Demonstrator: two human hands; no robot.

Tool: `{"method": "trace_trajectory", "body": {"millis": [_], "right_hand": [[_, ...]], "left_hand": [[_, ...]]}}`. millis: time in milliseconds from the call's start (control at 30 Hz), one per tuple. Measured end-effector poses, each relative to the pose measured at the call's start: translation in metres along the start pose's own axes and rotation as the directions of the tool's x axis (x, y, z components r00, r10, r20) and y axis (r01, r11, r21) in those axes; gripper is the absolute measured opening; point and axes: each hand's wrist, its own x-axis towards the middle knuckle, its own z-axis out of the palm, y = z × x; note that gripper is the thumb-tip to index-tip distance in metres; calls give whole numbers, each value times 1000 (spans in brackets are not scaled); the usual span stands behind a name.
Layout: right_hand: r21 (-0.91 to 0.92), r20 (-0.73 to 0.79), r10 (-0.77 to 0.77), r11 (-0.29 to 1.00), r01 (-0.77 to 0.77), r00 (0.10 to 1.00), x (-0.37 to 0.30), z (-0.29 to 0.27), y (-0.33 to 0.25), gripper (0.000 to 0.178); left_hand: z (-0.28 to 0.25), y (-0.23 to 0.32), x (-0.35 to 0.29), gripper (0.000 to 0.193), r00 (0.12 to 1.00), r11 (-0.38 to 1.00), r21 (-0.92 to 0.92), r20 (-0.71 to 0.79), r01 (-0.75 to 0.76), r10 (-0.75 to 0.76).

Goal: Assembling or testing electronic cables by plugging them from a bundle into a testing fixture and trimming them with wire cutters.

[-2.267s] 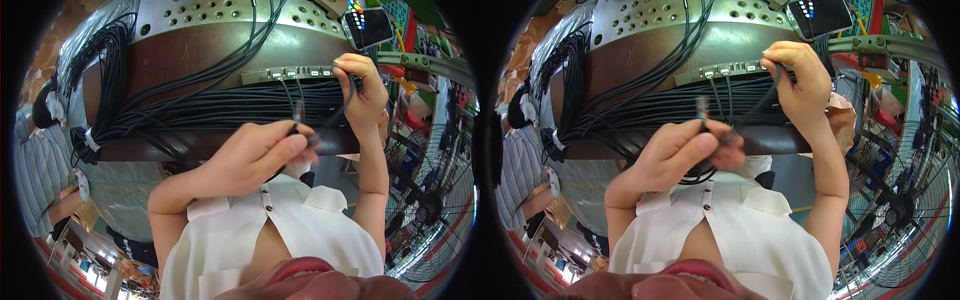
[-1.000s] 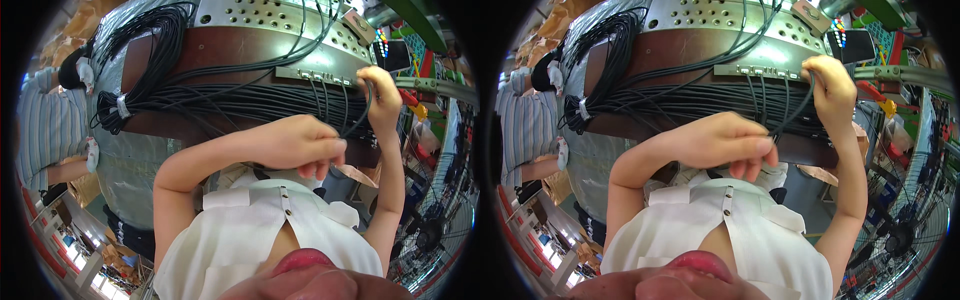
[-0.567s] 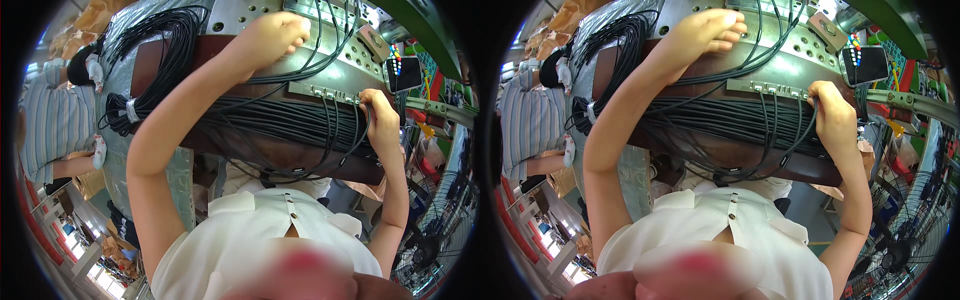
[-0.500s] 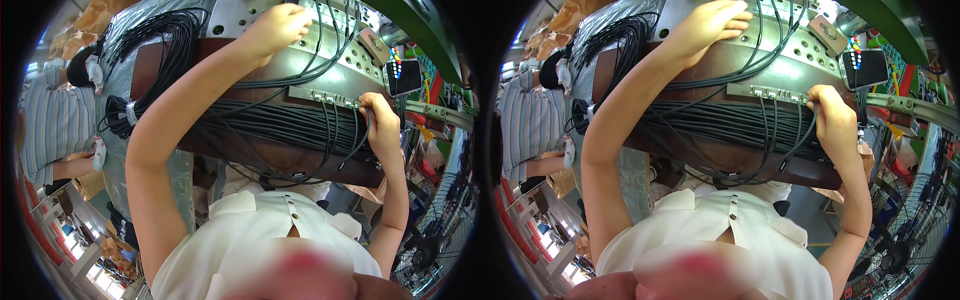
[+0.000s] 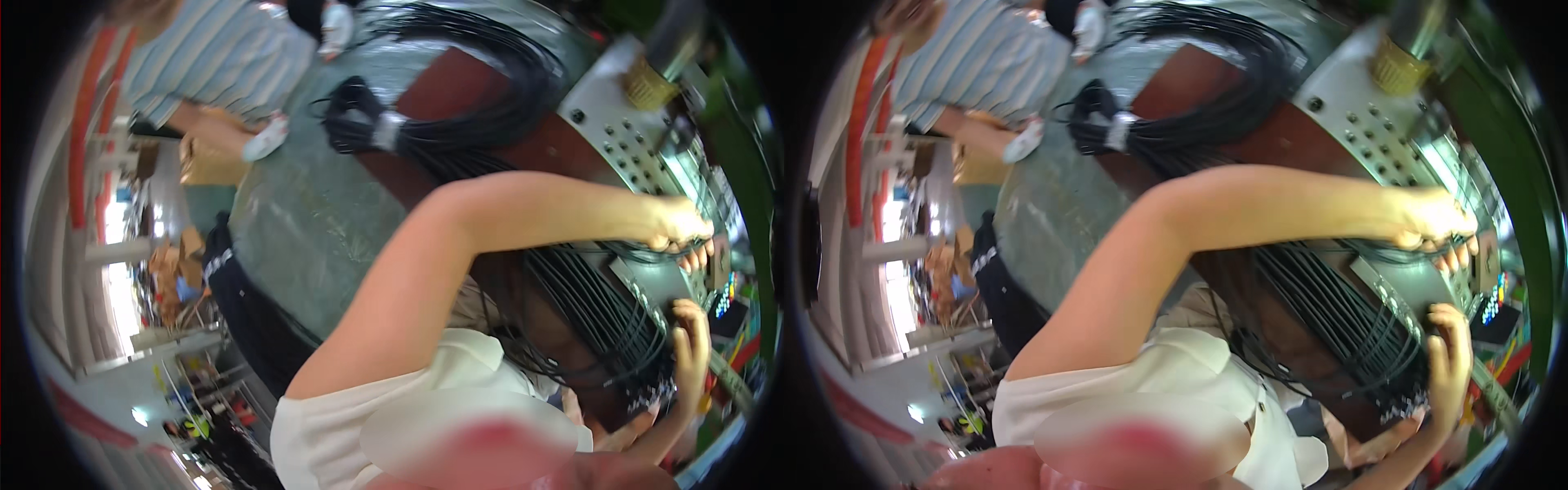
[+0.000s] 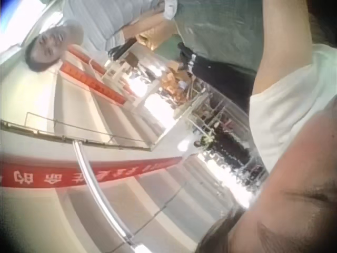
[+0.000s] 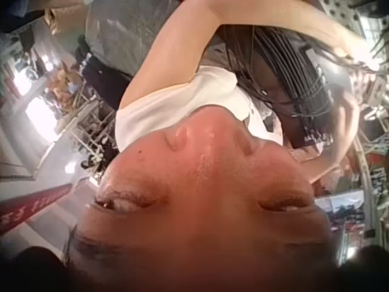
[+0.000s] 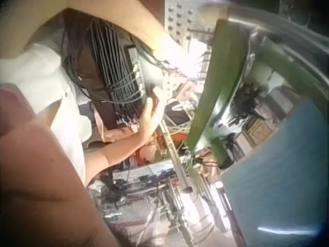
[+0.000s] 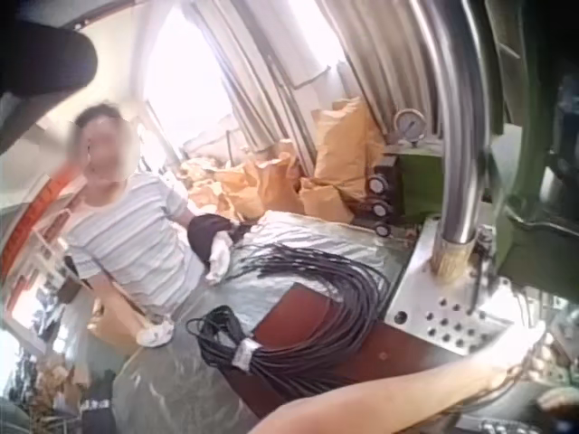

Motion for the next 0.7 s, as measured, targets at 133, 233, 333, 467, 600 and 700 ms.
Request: {"method": "trace_trajectory", "body": {"millis": [133, 233, 333, 467, 600, 700], "right_hand": [[-329, -637, -125, 936, -122, 761, 104, -20, 40, 29], [-442, -583, -2, 840, -315, 812, 138, -43, 124, 29], [-412, -583, 76, 830, -375, 809, 138, -54, 156, 30], [-359, -634, 36, 871, -336, 772, 132, -79, 171, 30], [-211, -671, 28, 951, -228, 741, 139, -86, 169, 31], [-576, -614, -357, 812, -90, 704, 130, -39, 100, 27]], "left_hand": [[-14, -11, -3, 35, 997, 998, 61, -70, 28, -24], [-10, -20, 2, 30, 998, 995, 85, -50, 43, -39], [0, -7, -8, 29, 1000, 996, 85, 21, 1, -3], [14, 11, -13, 29, 994, 998, 58, 111, 1, -7], [15, 35, -42, 29, 999, 992, 120, -28, 32, -29], [22, 52, -73, 32, 996, 996, 56, -53, 71, -68]]}}
